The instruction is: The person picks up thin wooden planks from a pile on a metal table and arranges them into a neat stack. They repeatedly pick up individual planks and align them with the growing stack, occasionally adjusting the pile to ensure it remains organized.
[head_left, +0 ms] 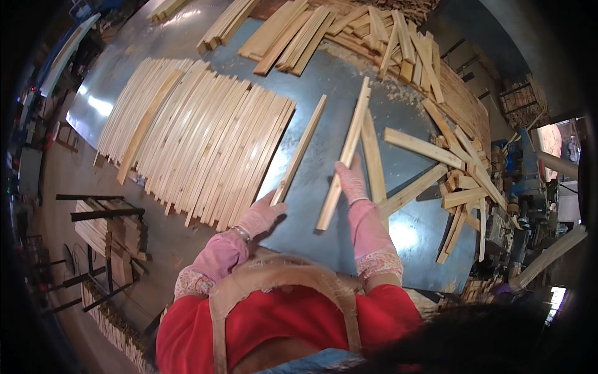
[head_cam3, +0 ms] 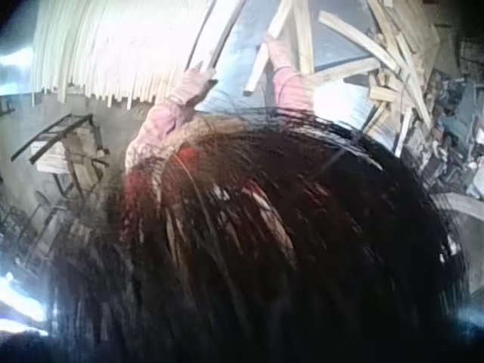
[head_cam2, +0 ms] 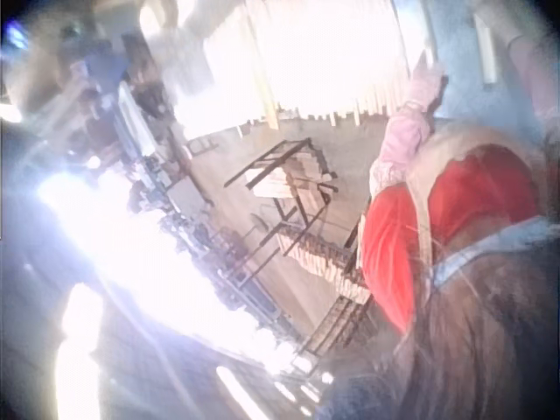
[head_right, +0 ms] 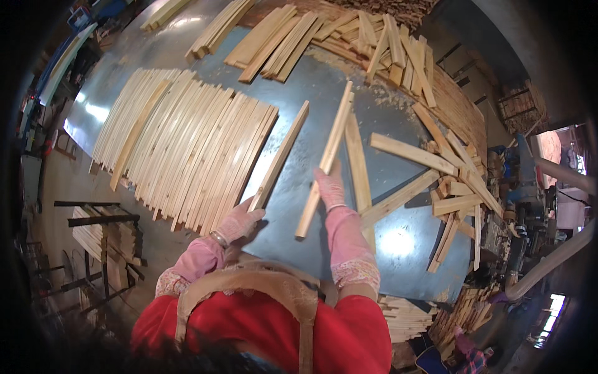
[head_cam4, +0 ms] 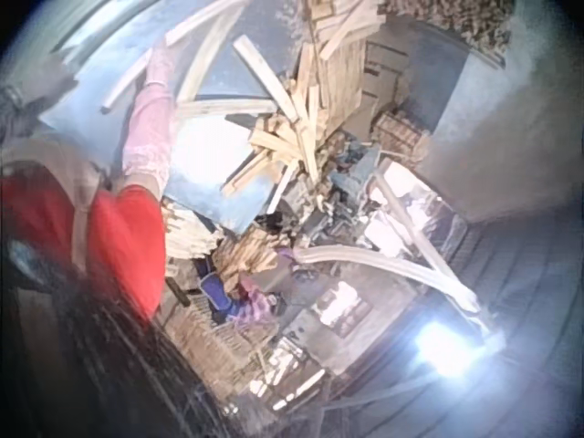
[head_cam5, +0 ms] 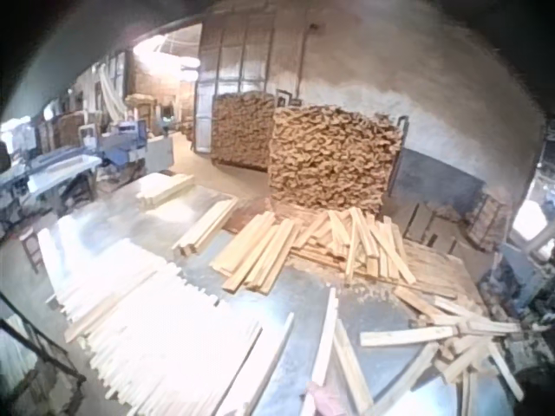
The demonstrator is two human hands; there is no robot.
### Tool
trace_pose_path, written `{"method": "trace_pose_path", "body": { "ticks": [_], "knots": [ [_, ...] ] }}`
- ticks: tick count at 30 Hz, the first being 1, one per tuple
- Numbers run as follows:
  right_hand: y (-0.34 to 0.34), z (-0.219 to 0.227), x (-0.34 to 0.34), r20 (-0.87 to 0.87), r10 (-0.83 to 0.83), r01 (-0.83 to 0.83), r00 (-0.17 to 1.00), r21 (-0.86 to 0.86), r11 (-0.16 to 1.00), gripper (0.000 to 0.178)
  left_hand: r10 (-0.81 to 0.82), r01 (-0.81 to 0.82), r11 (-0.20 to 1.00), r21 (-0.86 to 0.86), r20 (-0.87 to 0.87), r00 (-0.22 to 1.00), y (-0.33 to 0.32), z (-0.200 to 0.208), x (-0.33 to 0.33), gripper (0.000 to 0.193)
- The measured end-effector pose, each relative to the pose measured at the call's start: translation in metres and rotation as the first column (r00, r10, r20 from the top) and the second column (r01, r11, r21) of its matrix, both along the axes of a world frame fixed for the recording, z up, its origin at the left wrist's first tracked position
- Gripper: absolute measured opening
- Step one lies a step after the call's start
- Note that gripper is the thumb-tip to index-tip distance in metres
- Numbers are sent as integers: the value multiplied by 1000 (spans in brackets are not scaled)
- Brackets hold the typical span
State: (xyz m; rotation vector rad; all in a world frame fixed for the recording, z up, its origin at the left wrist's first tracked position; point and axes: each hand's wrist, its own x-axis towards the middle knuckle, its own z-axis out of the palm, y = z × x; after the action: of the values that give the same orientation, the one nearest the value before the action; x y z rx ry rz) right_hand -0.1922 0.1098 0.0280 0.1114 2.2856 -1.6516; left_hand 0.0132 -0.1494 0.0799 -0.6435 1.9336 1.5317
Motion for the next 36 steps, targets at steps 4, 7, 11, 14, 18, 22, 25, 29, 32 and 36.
{"method": "trace_pose_path", "body": {
  "ticks": [4,7,11,14,18,22,25,29,32,36],
  "knots": [
    [-109,-17,101,189,379,-420,906,296,858,80,-468,187,562,-806,-123,875,5,-8,37,84],
    [-132,2,127,250,447,-513,859,405,757,77,-540,244,465,-851,-54,840,-3,-24,56,89],
    [-42,9,57,77,448,-323,891,800,505,78,-589,235,383,-893,-40,807,-12,-63,78,89],
    [111,-40,7,-160,184,86,970,930,356,82,-579,206,418,-885,-84,811,-1,-49,66,88],
    [97,1,-13,138,147,-194,979,848,494,87,-522,156,409,-899,-90,848,1,-56,73,89],
    [-6,-3,17,260,368,-450,893,495,743,90,-435,91,472,-877,-142,889,16,-43,66,87],
    [-109,-25,76,296,484,-564,824,337,754,110,-587,137,492,-860,-211,782,21,-60,75,85],
    [-132,1,86,396,382,-523,835,356,774,130,-226,-145,814,-562,-537,813,36,-34,80,79],
    [-119,-26,80,342,403,-514,849,355,781,129,-282,-82,831,-551,-544,791,40,-26,73,78],
    [-154,-12,87,396,371,-525,840,424,738,119,-393,-212,758,-616,-692,605,43,-30,81,71]
  ]
}}
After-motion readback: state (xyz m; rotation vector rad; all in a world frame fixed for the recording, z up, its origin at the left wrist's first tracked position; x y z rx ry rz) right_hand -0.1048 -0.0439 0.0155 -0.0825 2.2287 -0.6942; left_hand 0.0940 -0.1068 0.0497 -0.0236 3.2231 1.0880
